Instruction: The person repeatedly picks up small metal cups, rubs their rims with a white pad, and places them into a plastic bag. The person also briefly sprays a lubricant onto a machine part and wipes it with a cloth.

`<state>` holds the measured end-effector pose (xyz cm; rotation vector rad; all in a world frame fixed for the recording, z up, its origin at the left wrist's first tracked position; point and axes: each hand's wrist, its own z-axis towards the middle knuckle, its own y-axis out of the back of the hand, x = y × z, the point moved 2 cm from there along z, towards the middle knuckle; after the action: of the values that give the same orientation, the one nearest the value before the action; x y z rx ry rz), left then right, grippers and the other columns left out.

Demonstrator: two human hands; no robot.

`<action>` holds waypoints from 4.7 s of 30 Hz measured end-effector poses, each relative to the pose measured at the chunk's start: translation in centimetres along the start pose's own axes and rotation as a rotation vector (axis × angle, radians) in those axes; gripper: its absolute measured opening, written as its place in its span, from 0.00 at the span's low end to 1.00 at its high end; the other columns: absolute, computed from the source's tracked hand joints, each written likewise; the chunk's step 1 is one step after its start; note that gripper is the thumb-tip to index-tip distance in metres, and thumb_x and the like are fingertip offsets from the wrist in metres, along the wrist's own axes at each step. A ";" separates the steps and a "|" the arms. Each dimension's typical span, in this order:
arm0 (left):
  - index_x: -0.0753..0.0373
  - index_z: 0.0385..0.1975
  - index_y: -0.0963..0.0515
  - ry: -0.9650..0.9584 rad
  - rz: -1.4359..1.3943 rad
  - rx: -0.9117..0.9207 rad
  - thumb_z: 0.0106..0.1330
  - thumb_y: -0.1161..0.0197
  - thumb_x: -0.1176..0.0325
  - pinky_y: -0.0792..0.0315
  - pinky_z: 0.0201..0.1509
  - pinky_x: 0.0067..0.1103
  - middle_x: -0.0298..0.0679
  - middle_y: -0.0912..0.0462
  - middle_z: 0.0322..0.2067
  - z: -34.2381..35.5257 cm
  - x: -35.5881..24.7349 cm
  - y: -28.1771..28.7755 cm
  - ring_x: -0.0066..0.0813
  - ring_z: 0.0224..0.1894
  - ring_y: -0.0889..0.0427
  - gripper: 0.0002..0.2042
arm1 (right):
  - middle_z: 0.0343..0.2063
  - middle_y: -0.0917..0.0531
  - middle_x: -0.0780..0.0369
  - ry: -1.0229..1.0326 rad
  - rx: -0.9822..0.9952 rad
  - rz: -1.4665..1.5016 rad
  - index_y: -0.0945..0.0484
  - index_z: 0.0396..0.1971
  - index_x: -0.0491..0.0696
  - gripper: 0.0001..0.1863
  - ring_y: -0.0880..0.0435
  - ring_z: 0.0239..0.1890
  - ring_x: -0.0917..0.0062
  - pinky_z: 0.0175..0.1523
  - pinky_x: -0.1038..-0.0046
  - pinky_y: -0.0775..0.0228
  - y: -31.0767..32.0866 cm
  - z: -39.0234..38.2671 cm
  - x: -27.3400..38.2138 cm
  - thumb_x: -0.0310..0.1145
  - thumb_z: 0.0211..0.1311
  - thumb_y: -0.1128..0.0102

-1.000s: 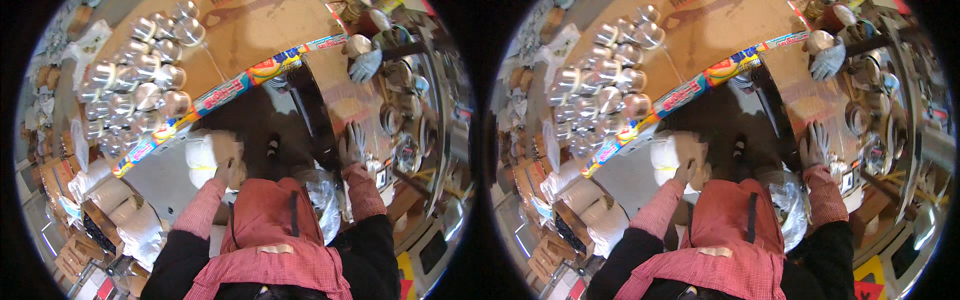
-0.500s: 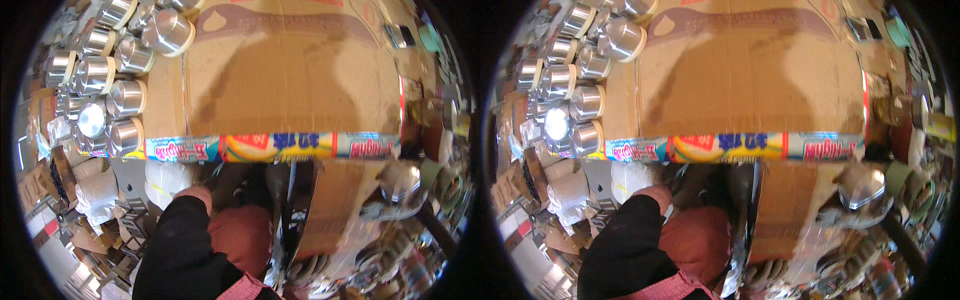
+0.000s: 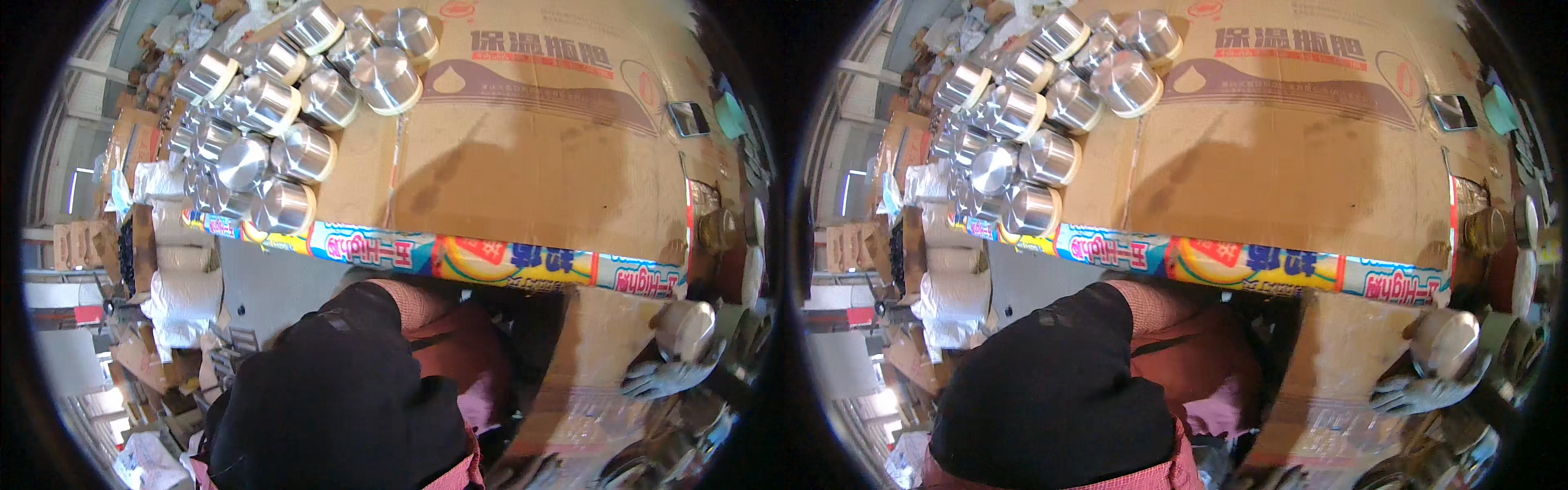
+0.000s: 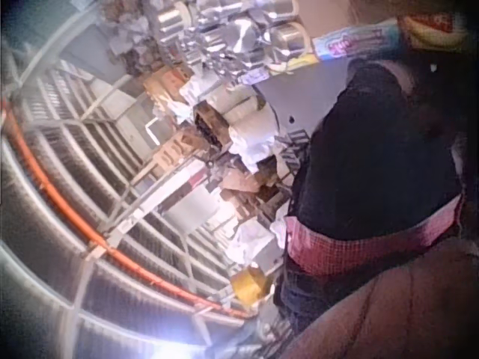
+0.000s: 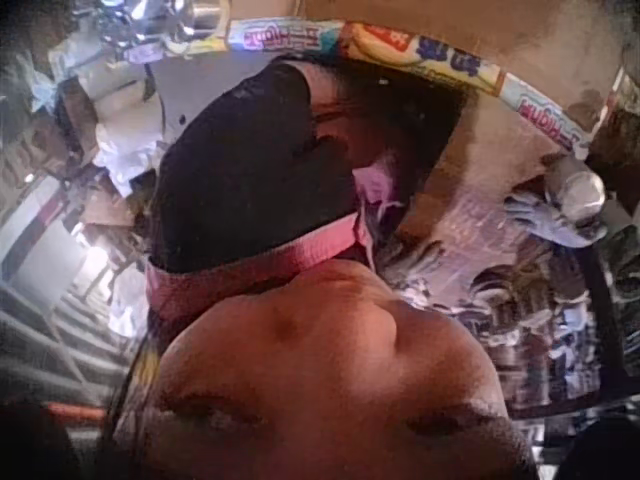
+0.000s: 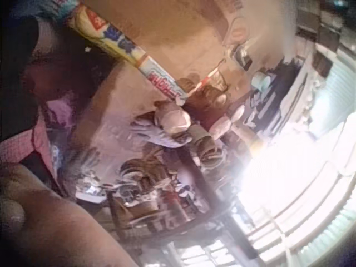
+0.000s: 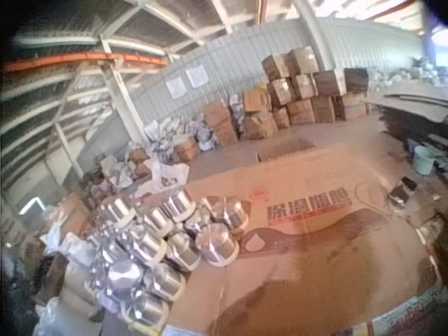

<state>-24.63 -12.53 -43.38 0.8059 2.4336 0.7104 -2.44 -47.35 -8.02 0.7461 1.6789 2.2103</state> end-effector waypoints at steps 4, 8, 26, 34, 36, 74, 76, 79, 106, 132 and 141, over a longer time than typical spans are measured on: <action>0.61 0.54 0.18 -0.143 -0.003 -0.008 0.74 0.45 0.56 0.30 0.65 0.46 0.52 0.15 0.52 -0.6 1.4 1.9 0.54 0.57 0.19 0.19 | 0.66 0.28 0.41 -0.046 -0.071 -0.042 0.30 0.66 0.37 0.27 0.30 0.69 0.41 0.73 0.44 0.40 0.4 -0.9 2.7 0.41 0.78 0.55; 0.61 0.55 0.18 -0.429 -0.266 0.013 0.74 0.45 0.56 0.29 0.64 0.45 0.52 0.15 0.53 -10.0 2.9 7.3 0.54 0.57 0.19 0.19 | 0.66 0.28 0.41 -0.006 -0.099 -0.044 0.30 0.66 0.36 0.27 0.31 0.69 0.41 0.73 0.45 0.40 2.0 1.4 9.6 0.40 0.78 0.56; 0.67 0.69 0.34 -0.079 -1.510 -1.866 0.77 0.41 0.55 0.32 0.69 0.29 0.49 0.26 0.63 -50.0 63.4 21.0 0.37 0.64 0.27 0.28 | 0.67 0.30 0.60 1.138 -0.003 0.386 0.27 0.66 0.61 0.38 0.32 0.70 0.55 0.71 0.36 0.41 -14.1 16.9 64.5 0.40 0.52 0.25; 0.61 0.74 0.40 0.378 -0.316 -1.527 0.74 0.41 0.60 0.41 0.77 0.37 0.58 0.35 0.70 -43.4 59.4 19.9 0.54 0.73 0.35 0.31 | 0.65 0.26 0.64 1.125 -0.139 0.168 0.18 0.57 0.59 0.25 0.29 0.67 0.59 0.68 0.42 0.35 -16.2 16.9 61.0 0.35 0.57 0.38; 0.62 0.75 0.42 0.310 -0.374 -1.687 0.77 0.45 0.54 0.42 0.76 0.37 0.59 0.33 0.69 -41.6 55.9 20.9 0.53 0.73 0.35 0.32 | 0.62 0.24 0.65 1.097 -0.121 0.138 0.18 0.57 0.59 0.25 0.26 0.64 0.59 0.67 0.42 0.36 -15.7 16.9 59.0 0.34 0.56 0.38; 0.59 0.59 0.23 0.090 -0.650 -2.279 0.64 0.31 0.69 0.30 0.62 0.39 0.50 0.20 0.53 -43.4 39.6 22.8 0.52 0.55 0.21 0.22 | 0.69 0.28 0.47 0.865 -0.298 0.280 0.28 0.67 0.48 0.34 0.32 0.69 0.38 0.71 0.39 0.38 -17.4 21.4 49.5 0.38 0.61 0.26; 0.59 0.59 0.22 0.037 -0.476 -2.340 0.66 0.32 0.63 0.36 0.70 0.40 0.48 0.23 0.61 -40.0 37.2 22.6 0.52 0.64 0.26 0.21 | 0.68 0.28 0.46 0.882 -0.344 0.290 0.29 0.67 0.48 0.35 0.32 0.69 0.37 0.71 0.40 0.38 -17.7 21.7 48.7 0.39 0.60 0.26; 0.59 0.62 0.24 0.029 -0.532 -2.122 0.67 0.35 0.60 0.41 0.74 0.41 0.50 0.29 0.65 -36.4 34.9 23.3 0.54 0.68 0.33 0.24 | 0.68 0.28 0.46 0.888 -0.394 0.303 0.27 0.65 0.47 0.35 0.33 0.71 0.40 0.72 0.42 0.39 -18.1 21.9 48.4 0.38 0.57 0.25; 0.75 0.73 0.43 0.021 -0.437 -1.560 0.61 0.23 0.53 0.37 0.75 0.32 0.54 0.34 0.69 -40.3 72.1 27.9 0.44 0.71 0.32 0.48 | 0.58 0.19 0.60 0.848 -0.299 0.177 0.17 0.56 0.56 0.27 0.23 0.62 0.57 0.67 0.40 0.35 -16.8 20.3 52.1 0.38 0.53 0.34; 0.61 0.72 0.35 -1.040 0.611 -0.948 0.60 0.26 0.47 0.35 0.71 0.41 0.60 0.32 0.67 -23.3 -8.8 39.0 0.60 0.67 0.30 0.43 | 0.54 0.22 0.56 -0.445 -1.104 0.964 0.39 0.68 0.41 0.47 0.21 0.54 0.71 0.57 0.70 0.22 4.3 1.2 9.5 0.37 0.51 0.20; 0.71 0.75 0.44 -0.611 0.792 -0.370 0.55 0.28 0.35 0.44 0.79 0.43 0.65 0.39 0.71 -17.4 -7.5 43.7 0.63 0.75 0.41 0.57 | 0.60 0.22 0.45 -1.035 -1.075 0.213 0.38 0.67 0.34 0.59 0.22 0.64 0.55 0.69 0.58 0.32 3.4 4.7 -16.1 0.57 0.45 0.15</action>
<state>-11.85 7.31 -2.01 1.5609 1.3523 0.9639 13.80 -52.60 -7.71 1.3442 -0.0934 1.8292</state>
